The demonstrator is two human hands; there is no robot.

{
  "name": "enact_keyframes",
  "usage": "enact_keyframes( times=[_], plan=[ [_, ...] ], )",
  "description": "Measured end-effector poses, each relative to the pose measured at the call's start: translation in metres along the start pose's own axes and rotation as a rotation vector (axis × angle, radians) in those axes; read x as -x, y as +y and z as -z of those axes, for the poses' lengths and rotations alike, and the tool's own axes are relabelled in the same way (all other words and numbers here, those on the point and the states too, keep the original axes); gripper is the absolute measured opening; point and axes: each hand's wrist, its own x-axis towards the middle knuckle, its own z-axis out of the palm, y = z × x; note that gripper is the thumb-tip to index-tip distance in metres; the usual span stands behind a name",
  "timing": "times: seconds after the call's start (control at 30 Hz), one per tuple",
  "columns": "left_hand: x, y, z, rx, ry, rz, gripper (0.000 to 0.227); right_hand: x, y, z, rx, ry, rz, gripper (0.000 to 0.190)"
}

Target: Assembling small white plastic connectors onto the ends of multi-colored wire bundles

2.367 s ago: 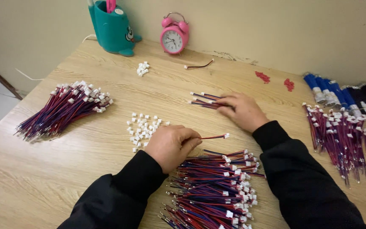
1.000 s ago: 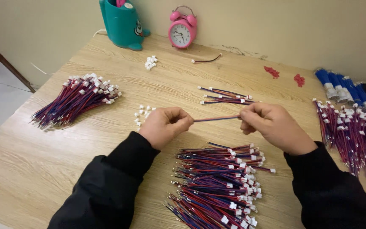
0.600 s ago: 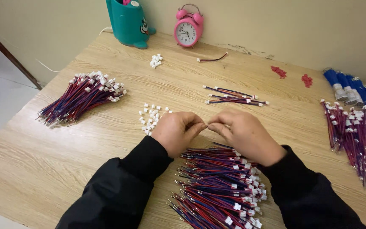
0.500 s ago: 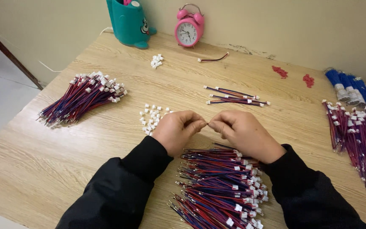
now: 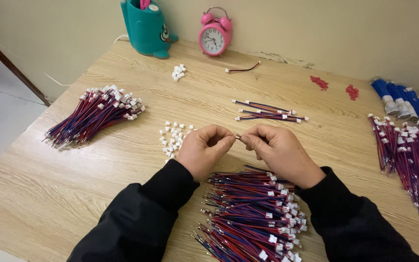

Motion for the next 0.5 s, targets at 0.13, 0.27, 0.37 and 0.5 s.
enact_keyframes(
  times=[0.13, 0.27, 0.37, 0.5],
  plan=[
    [0.008, 0.017, 0.0, -0.173, 0.073, -0.062, 0.006, 0.001, -0.004, -0.002, -0.083, 0.043, -0.037, 0.017],
    [0.007, 0.017, -0.001, -0.214, 0.111, -0.144, 0.006, 0.0, 0.001, 0.0, -0.098, 0.04, -0.031, 0.017],
    [0.003, 0.005, -0.005, -0.144, 0.12, -0.039, 0.009, 0.0, 0.003, -0.001, -0.101, 0.056, -0.019, 0.018],
    [0.001, -0.002, -0.007, 0.08, 0.067, 0.051, 0.014, 0.002, -0.005, 0.001, -0.073, 0.048, -0.011, 0.016]
  ],
)
